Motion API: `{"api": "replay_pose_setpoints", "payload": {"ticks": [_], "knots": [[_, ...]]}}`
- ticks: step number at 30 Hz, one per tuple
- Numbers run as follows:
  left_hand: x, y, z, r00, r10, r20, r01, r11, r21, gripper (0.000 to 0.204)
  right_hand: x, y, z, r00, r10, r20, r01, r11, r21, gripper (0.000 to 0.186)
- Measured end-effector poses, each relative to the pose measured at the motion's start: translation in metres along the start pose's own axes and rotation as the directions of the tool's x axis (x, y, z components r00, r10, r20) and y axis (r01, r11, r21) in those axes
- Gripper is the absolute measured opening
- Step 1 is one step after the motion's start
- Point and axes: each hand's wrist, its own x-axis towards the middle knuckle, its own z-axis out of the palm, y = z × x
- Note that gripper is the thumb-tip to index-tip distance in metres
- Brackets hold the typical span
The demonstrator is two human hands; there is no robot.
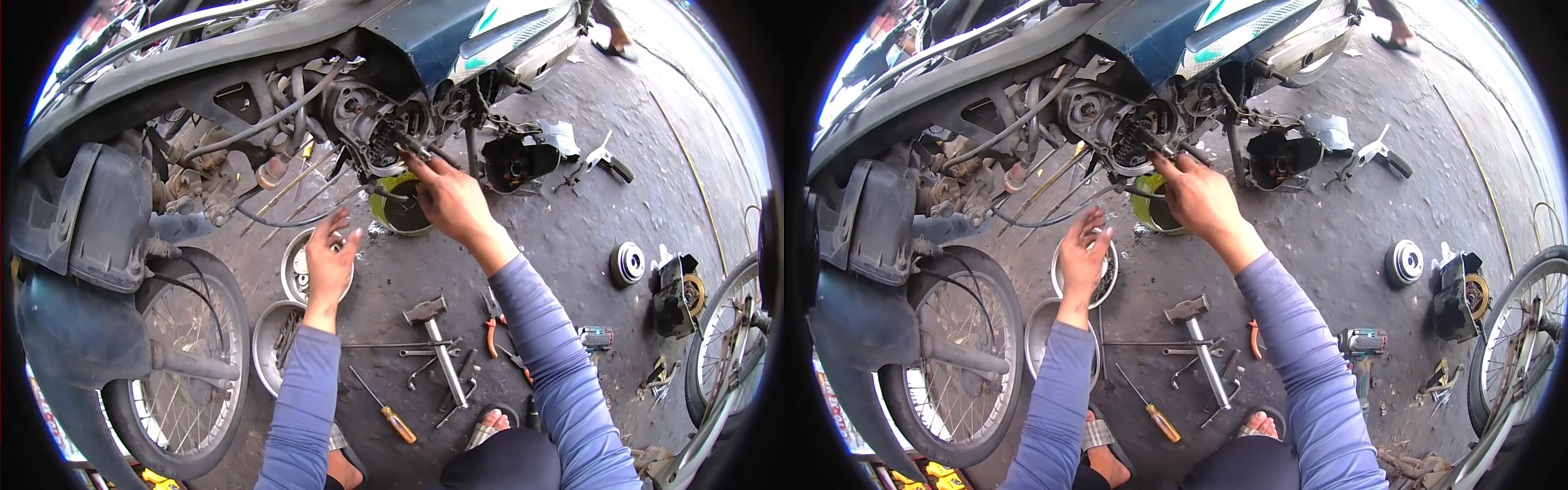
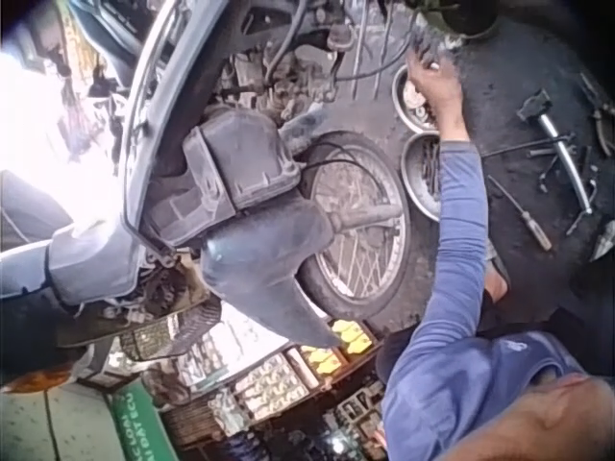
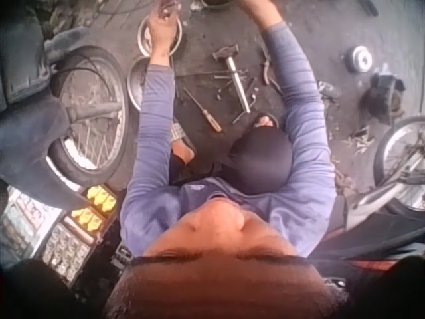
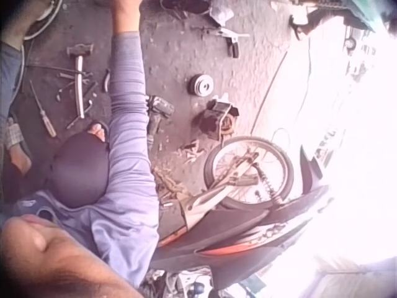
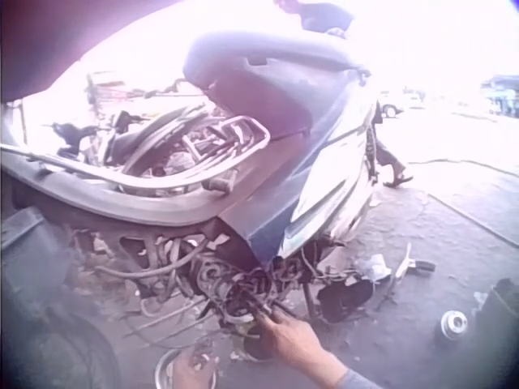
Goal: Disassembling motorcycle engine components using manual and power tools.
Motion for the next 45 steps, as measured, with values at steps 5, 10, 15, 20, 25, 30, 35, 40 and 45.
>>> {"api": "replay_pose_setpoints", "payload": {"ticks": [5, 10, 15, 20, 25, 30, 35, 40, 45], "knots": [[0.032, 0.002, 0.041, 0.987, -0.154, 0.050, 0.157, 0.985, -0.075, 0.035, 0.011, -0.004, 0.005, 0.996, 0.020, 0.091, -0.014, 0.998, -0.061, 0.066], [0.039, -0.005, 0.047, 0.981, -0.169, -0.092, 0.127, 0.929, -0.347, 0.028, 0.014, 0.007, -0.006, 0.976, 0.083, 0.202, -0.078, 0.996, -0.032, 0.064], [0.043, 0.000, 0.042, 0.964, -0.264, 0.042, 0.263, 0.905, -0.335, 0.021, 0.017, 0.012, -0.005, 0.930, 0.234, 0.285, -0.229, 0.972, -0.051, 0.045], [0.039, 0.010, 0.010, 0.969, -0.241, -0.061, 0.162, 0.799, -0.579, 0.022, 0.024, 0.016, -0.006, 0.989, 0.134, 0.064, -0.148, 0.925, 0.349, 0.056], [0.036, 0.033, 0.012, 0.946, -0.310, 0.096, 0.253, 0.519, -0.816, 0.024, 0.030, 0.033, -0.019, 0.819, 0.134, 0.558, -0.523, -0.227, 0.822, 0.052], [0.041, 0.051, 0.016, 0.944, -0.270, 0.191, 0.295, 0.427, -0.855, 0.028, 0.037, 0.040, -0.020, 0.845, -0.024, 0.534, -0.430, -0.625, 0.652, 0.035], [0.043, 0.048, 0.013, 0.935, -0.310, 0.172, 0.310, 0.478, -0.822, 0.027, 0.048, 0.036, -0.032, 0.790, 0.098, 0.606, -0.396, -0.673, 0.624, 0.030], [0.048, 0.048, 0.008, 0.950, -0.197, 0.241, 0.305, 0.437, -0.846, 0.028, 0.062, 0.027, -0.042, 0.680, 0.359, 0.639, -0.518, -0.380, 0.766, 0.024], [0.055, 0.052, 0.003, 0.933, -0.278, 0.228, 0.356, 0.626, -0.694, 0.036, 0.067, 0.021, -0.042, 0.671, 0.428, 0.606, -0.356, -0.532, 0.769, 0.022]]}}
